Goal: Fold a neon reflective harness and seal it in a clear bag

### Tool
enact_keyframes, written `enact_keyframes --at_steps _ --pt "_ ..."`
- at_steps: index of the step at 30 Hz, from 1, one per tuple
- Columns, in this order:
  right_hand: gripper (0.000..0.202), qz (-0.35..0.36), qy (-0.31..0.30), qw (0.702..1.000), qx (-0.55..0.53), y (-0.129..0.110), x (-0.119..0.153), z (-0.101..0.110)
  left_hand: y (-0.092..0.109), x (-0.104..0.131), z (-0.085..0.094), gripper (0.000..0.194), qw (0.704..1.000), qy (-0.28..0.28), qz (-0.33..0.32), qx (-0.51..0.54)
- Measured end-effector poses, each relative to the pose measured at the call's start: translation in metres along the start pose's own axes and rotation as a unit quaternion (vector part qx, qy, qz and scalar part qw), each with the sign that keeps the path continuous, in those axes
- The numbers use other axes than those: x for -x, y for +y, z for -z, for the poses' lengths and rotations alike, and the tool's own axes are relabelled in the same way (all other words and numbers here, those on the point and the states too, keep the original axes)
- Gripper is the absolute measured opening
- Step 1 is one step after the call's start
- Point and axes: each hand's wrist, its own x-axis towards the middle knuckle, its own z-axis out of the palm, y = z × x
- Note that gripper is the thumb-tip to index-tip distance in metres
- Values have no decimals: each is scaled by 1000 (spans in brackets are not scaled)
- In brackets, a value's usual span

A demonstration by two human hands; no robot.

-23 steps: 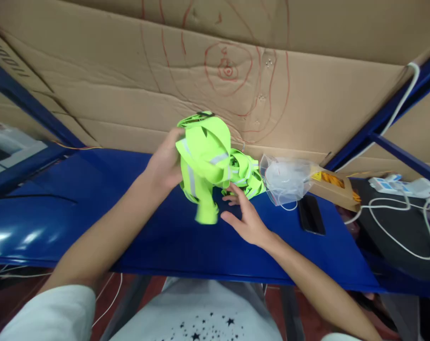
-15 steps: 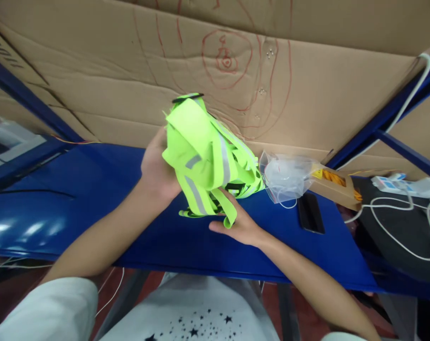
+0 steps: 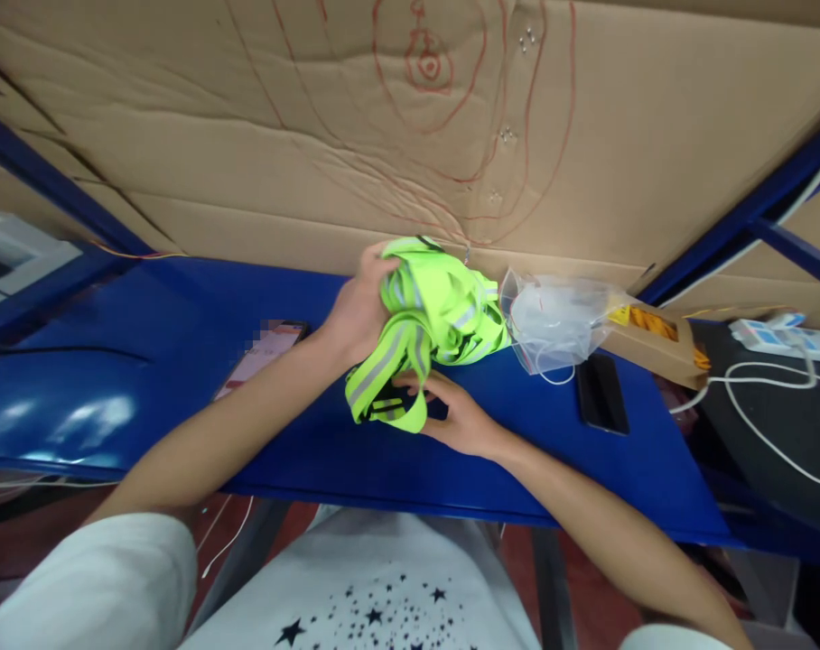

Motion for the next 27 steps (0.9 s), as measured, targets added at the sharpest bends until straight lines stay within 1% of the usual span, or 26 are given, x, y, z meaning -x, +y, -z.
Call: enact_keyframes --at_steps 1,2,3,4,5,6,7,8,10,11,12,14,15,16,17,19,20,21,22,23,24,25,26,27 --pt "51 0 -1 1000 -1 2 0 -3 -2 -1 4 54 996 -28 -30 -74" --pt "51 -6 2 1000 -7 3 1 -5 -1 0 8 60 983 -77 -62 -156" --pt "50 -20 5 1000 -18 3 1 -6 4 1 14 65 958 -136 -90 -237" --pt "50 -43 10 998 -39 4 1 -7 11 4 20 67 924 -191 -111 -312" --pt "50 -71 18 995 -72 3 2 -7 20 9 26 68 886 -234 -126 -379" --pt "51 -100 27 988 -117 1 2 -8 29 15 33 66 851 -260 -136 -435" --pt "52 -128 34 977 -169 -1 1 -9 37 21 39 59 819 -275 -145 -483" --pt "53 -152 40 963 -220 -4 1 -9 43 28 46 48 791 -281 -152 -522" --pt "47 -185 48 935 -299 -12 -1 -10 47 43 58 27 753 -282 -159 -572" --pt "39 -195 52 925 -322 -16 -2 -9 45 50 64 22 743 -290 -153 -583" --pt "31 -199 58 919 -334 -21 -3 -8 41 57 69 21 737 -309 -142 -584" --pt "18 -190 78 921 -331 -28 -5 -5 29 69 76 20 738 -362 -117 -558" --pt "15 -181 87 927 -317 -30 -5 -3 23 73 78 20 743 -387 -109 -535" --pt "16 -169 96 935 -296 -32 -5 -1 16 77 78 22 754 -398 -103 -512" --pt "19 -157 106 944 -270 -33 -5 0 10 79 77 25 771 -394 -98 -490" --pt "27 -138 129 959 -212 -34 -4 5 0 82 71 27 812 -360 -79 -454" --pt "29 -131 140 964 -182 -34 -4 9 -4 83 68 28 827 -343 -68 -441" --pt "28 -128 145 969 -156 -35 -3 13 -7 84 64 30 836 -328 -61 -437" --pt "24 -128 150 972 -130 -36 -1 19 -9 86 62 32 837 -313 -63 -444" --pt "20 -127 162 974 -99 -39 1 24 -10 88 60 34 831 -298 -76 -463" --pt "17 -118 188 973 -65 -43 3 29 -10 90 60 36 817 -280 -100 -494" --pt "15 -95 233 967 -30 -48 6 34 -8 93 60 38 796 -263 -130 -530" --pt "15 -54 296 954 7 -54 9 38 -7 97 61 39 770 -249 -166 -564" --pt "16 0 363 930 52 -62 13 40 -4 101 63 39 744 -241 -202 -589"
